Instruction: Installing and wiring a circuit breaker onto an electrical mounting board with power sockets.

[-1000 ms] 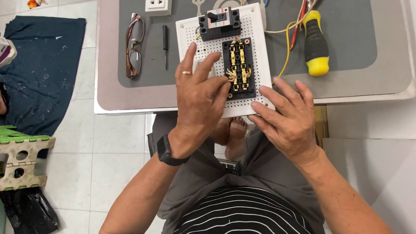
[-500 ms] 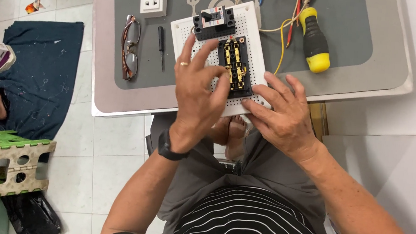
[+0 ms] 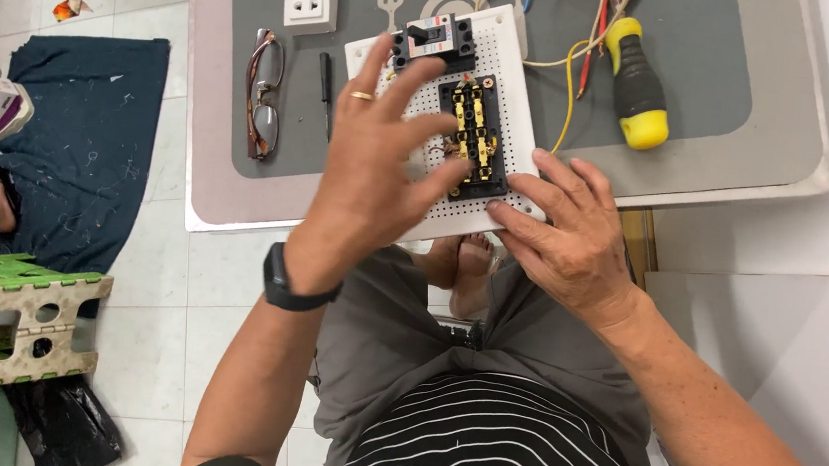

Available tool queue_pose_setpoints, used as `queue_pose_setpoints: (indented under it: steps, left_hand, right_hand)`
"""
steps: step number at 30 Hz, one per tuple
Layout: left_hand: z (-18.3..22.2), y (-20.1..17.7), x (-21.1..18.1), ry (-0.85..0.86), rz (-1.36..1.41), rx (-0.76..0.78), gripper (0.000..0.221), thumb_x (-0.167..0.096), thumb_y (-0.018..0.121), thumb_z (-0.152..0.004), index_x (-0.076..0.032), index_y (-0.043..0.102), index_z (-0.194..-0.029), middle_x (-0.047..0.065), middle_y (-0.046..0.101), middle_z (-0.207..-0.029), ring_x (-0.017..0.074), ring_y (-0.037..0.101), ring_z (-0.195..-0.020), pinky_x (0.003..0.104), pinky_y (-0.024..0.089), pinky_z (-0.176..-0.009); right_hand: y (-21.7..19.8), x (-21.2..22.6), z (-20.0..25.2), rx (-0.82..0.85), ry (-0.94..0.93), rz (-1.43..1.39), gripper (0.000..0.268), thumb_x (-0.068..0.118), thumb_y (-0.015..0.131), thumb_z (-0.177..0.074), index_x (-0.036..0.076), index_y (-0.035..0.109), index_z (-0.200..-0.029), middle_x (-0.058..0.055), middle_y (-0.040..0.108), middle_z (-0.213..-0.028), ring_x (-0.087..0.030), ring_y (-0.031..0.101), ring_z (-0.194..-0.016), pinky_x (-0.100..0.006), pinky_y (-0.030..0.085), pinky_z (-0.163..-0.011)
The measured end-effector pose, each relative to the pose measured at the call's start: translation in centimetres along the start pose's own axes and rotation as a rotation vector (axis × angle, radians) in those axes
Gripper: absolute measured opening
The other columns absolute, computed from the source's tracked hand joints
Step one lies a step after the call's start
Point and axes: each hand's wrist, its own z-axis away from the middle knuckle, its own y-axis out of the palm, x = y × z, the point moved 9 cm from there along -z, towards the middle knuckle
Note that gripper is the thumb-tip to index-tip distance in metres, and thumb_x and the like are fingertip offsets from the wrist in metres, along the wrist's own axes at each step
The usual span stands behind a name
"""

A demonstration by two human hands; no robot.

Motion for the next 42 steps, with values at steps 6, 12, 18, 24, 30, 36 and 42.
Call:
queue_pose_setpoints:
  steps: [6, 12, 18, 24, 30, 36, 42]
  left_hand:
    - [-0.3, 0.5, -0.2, 0.1, -0.089, -0.047, 0.007, -0.006, 0.076, -0.078, -0.013, 0.076, -0.078, 0.007, 0.058, -0.128, 0.0344, 0.027, -0.139, 0.052, 0.023, -0.111]
    - [-0.1, 0.2, 1.7, 0.033, -0.019, -0.081, 0.007, -0.001, 0.072, -0.082, -0.007, 0.072, -0.078, 0.01, 0.056, -0.131, 0.0378, 0.026, -0.139, 0.051, 0.024, -0.116]
    - [0.1, 0.2, 1.9, -0.069, -0.083, -0.156, 0.009, -0.002, 0.069, -0.08, -0.005, 0.077, -0.08, 0.015, 0.062, -0.123, 0.0424, 0.035, -0.134, 0.052, 0.024, -0.113]
    - [0.2, -0.4, 0.9, -0.015, -0.207, -0.185, 0.014, -0.003, 0.072, -0.081, -0.006, 0.072, -0.094, 0.011, 0.061, -0.115, 0.0341, 0.047, -0.12, 0.046, 0.036, -0.102]
    - [0.8, 2.1, 0.2, 0.182, -0.26, 0.081, 0.029, -0.004, 0.069, -0.079, -0.02, 0.074, -0.102, 0.009, 0.052, -0.131, 0.0357, 0.033, -0.134, 0.059, 0.025, -0.112]
    - [0.1, 0.3, -0.2, 0.247, -0.16, 0.026, 0.009, -0.013, 0.079, -0.079, -0.02, 0.078, -0.085, 0.001, 0.066, -0.117, 0.0309, 0.047, -0.127, 0.053, 0.029, -0.11]
    - [0.8, 0.1, 0.2, 0.094, -0.176, -0.154, 0.006, -0.005, 0.073, -0.085, -0.011, 0.076, -0.086, 0.006, 0.064, -0.123, 0.0326, 0.044, -0.129, 0.045, 0.029, -0.11]
  right_hand:
    - [-0.2, 0.1, -0.1, 0.009, -0.01, 0.006, 0.023, 0.01, 0.081, -0.077, 0.013, 0.075, -0.1, -0.004, 0.067, -0.115, -0.026, 0.054, -0.125, -0.045, 0.034, -0.111]
    - [-0.2, 0.1, 0.0, 0.007, -0.014, -0.001, 0.024, 0.011, 0.08, -0.078, 0.012, 0.075, -0.101, -0.005, 0.068, -0.115, -0.026, 0.055, -0.124, -0.046, 0.036, -0.109]
    - [-0.3, 0.4, -0.1, 0.016, -0.013, -0.005, 0.027, 0.011, 0.08, -0.076, 0.011, 0.075, -0.103, -0.006, 0.067, -0.117, -0.027, 0.054, -0.125, -0.046, 0.036, -0.109]
    - [-0.1, 0.2, 0.3, 0.048, -0.001, 0.022, 0.027, 0.013, 0.078, -0.081, 0.013, 0.073, -0.108, -0.005, 0.065, -0.124, -0.025, 0.051, -0.127, -0.046, 0.034, -0.111]
    - [-0.4, 0.7, 0.1, 0.034, -0.006, 0.036, 0.029, 0.01, 0.079, -0.078, 0.011, 0.073, -0.107, -0.006, 0.065, -0.123, -0.026, 0.055, -0.121, -0.045, 0.037, -0.108]
    - [-1.0, 1.0, -0.4, 0.049, 0.021, 0.04, 0.027, 0.012, 0.077, -0.08, 0.011, 0.072, -0.106, -0.007, 0.065, -0.122, -0.025, 0.056, -0.12, -0.044, 0.038, -0.108]
    - [-1.3, 1.0, -0.4, 0.048, 0.016, -0.024, 0.029, 0.008, 0.076, -0.078, 0.008, 0.072, -0.106, -0.009, 0.065, -0.124, -0.027, 0.055, -0.122, -0.042, 0.042, -0.104]
